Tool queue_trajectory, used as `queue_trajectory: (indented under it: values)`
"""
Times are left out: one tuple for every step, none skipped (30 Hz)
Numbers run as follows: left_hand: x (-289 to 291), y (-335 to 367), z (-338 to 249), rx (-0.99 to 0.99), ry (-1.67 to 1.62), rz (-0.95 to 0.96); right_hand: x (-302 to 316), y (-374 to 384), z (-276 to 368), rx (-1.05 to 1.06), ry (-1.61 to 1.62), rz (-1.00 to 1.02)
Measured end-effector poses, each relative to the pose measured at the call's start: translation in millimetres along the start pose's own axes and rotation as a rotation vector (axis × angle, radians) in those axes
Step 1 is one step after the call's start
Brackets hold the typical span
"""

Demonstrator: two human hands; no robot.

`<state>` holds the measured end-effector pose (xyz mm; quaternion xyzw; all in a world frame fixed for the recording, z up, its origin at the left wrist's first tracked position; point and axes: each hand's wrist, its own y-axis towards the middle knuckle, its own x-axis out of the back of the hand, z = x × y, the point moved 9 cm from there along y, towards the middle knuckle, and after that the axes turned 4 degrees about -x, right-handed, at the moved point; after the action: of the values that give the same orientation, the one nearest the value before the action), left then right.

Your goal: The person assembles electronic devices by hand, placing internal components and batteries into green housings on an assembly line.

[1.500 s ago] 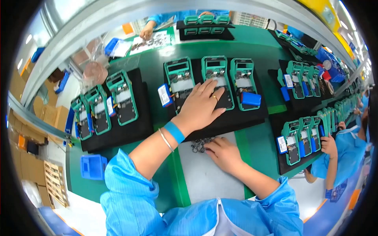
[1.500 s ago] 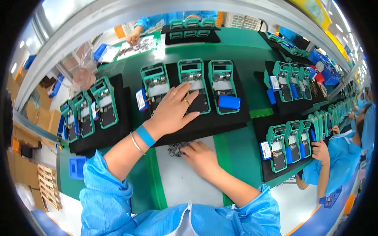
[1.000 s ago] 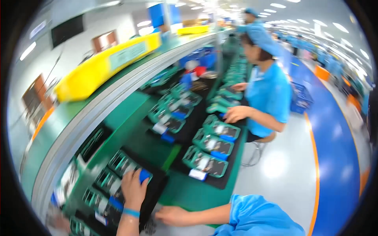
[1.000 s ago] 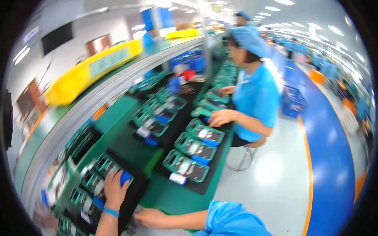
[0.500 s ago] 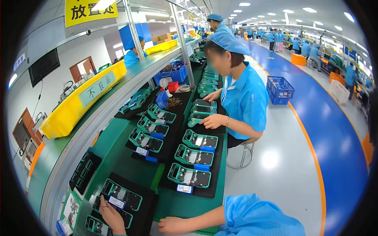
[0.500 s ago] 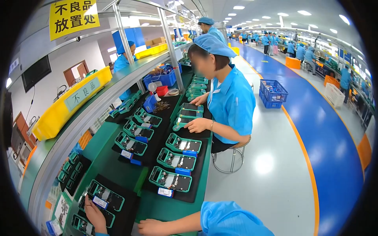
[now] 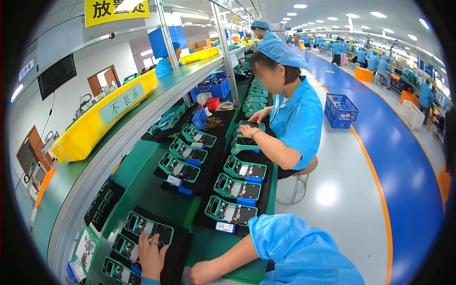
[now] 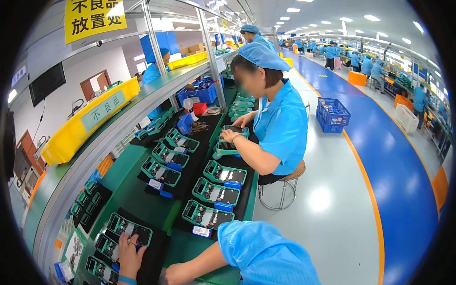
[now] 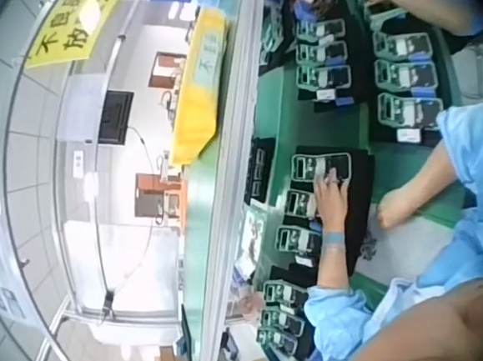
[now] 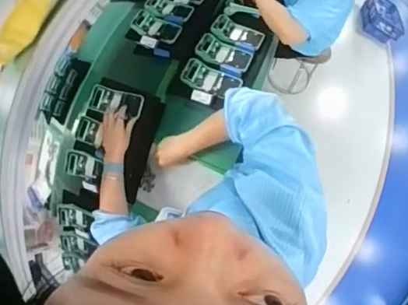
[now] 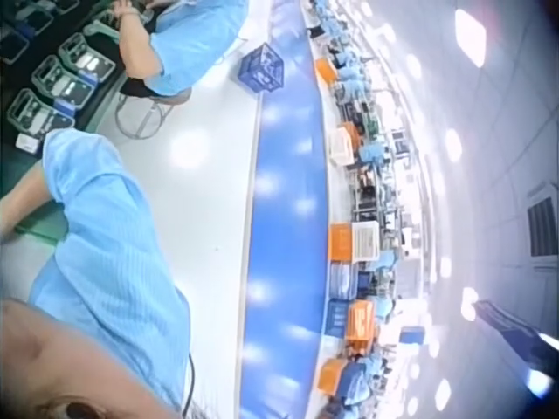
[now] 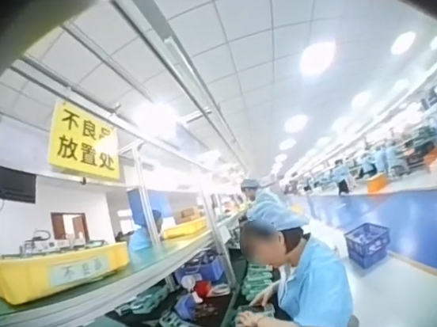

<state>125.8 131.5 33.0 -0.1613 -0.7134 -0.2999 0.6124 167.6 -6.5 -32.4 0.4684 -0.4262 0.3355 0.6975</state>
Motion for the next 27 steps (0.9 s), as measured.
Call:
queue_trajectory:
  values:
    - [-3.1,4.4,4.9,-0.01,-0.089,-0.017,4.2,1.9,2.8,0.004,0.003,0.002]
    - [-3.7,6.3,7.1,-0.019,-0.178,-0.033,-1.1,3.6,5.6,0.002,-0.015,0.109]
    - [-2.3,9.4,3.6,0.004,-0.164,-0.025,-7.4,1.6,5.8,-0.005,-0.033,0.219]
    - [-3.5,10.4,4.3,0.009,-0.166,-0.023,-24.9,-0.6,0.6,-0.004,-0.028,0.221]
    - [-4.6,11.6,6.5,-0.013,-0.13,-0.026,-56.0,-1.1,-11.4,-0.014,-0.064,0.189]
    - [-6.5,8.4,11.7,-0.022,-0.09,-0.026,-75.4,2.7,-15.7,-0.014,-0.092,0.158]
    - [0.8,-0.7,17.6,-0.006,-0.118,-0.111,-60.0,10.1,-13.4,-0.045,-0.025,0.159]
    - [-2.2,-3.6,23.7,-0.013,-0.153,-0.14,-44.1,12.5,-17.9,-0.069,0.047,0.165]
    - [2.9,-9.6,29.3,0.004,-0.179,-0.174,-23.2,12.2,-16.4,-0.032,0.082,0.087]
    - [2.6,-12.4,29.9,0.018,-0.189,-0.199,-7.5,10.2,-26.0,-0.095,0.134,0.032]
    - [-0.7,-1.7,17.7,0.051,-0.232,-0.152,11.8,0.4,-38.6,-0.138,0.11,0.059]
    - [-2.9,1.5,8.5,0.063,-0.125,-0.159,50.5,-5.3,-44.7,-0.088,0.086,-0.094]
    - [-4.5,-0.5,2.6,0.055,-0.066,-0.165,74.2,-6.5,-54.8,-0.148,-0.044,-0.085]
    - [-10.0,5.4,-9.3,0.094,-0.026,-0.118,103.0,-15.8,-71.4,-0.18,-0.034,-0.202]
    - [-13.9,1.5,-12.9,0.122,0.06,-0.115,128.5,-16.6,-87.8,-0.233,0.064,-0.342]
    - [-12.9,-7.6,-10.7,0.149,0.072,-0.195,142.6,-8.1,-102.9,-0.238,0.176,-0.451]
    - [-14.4,-11.4,-6.1,0.173,0.135,-0.19,150.2,4.8,-113.4,-0.263,0.147,-0.481]
    - [-16.6,-8.1,-3.3,0.182,0.15,-0.154,151.9,12.4,-126.9,-0.241,0.098,-0.502]
    - [-15.6,-8.0,-0.7,0.174,0.163,-0.149,148.8,20.1,-142.6,-0.315,0.087,-0.519]
    - [-13.8,-9.5,0.1,0.161,0.177,-0.144,141.3,29.5,-148.3,-0.259,-0.013,-0.513]
    - [-9.8,-14.4,1.6,0.158,0.182,-0.168,132.9,39.0,-153.3,-0.201,-0.113,-0.514]
    - [-8.4,-17.2,3.7,0.169,0.177,-0.176,127.7,46.9,-154.4,-0.155,-0.186,-0.484]
    - [-8.1,-18.2,4.6,0.158,0.156,-0.174,124.0,51.1,-160.8,-0.147,-0.189,-0.475]
    - [-9.7,-20.1,4.8,0.148,0.137,-0.167,116.5,55.3,-163.0,-0.116,-0.255,-0.442]
    - [-10.5,-20.7,6.4,0.155,0.133,-0.169,110.2,58.9,-164.7,-0.086,-0.322,-0.41]
    - [-10.6,-20.1,6.3,0.141,0.125,-0.181,107.5,61.2,-168.9,-0.082,-0.321,-0.404]
    - [-11.6,-20.9,6.0,0.132,0.117,-0.188,103.7,64.4,-169.3,-0.062,-0.358,-0.398]
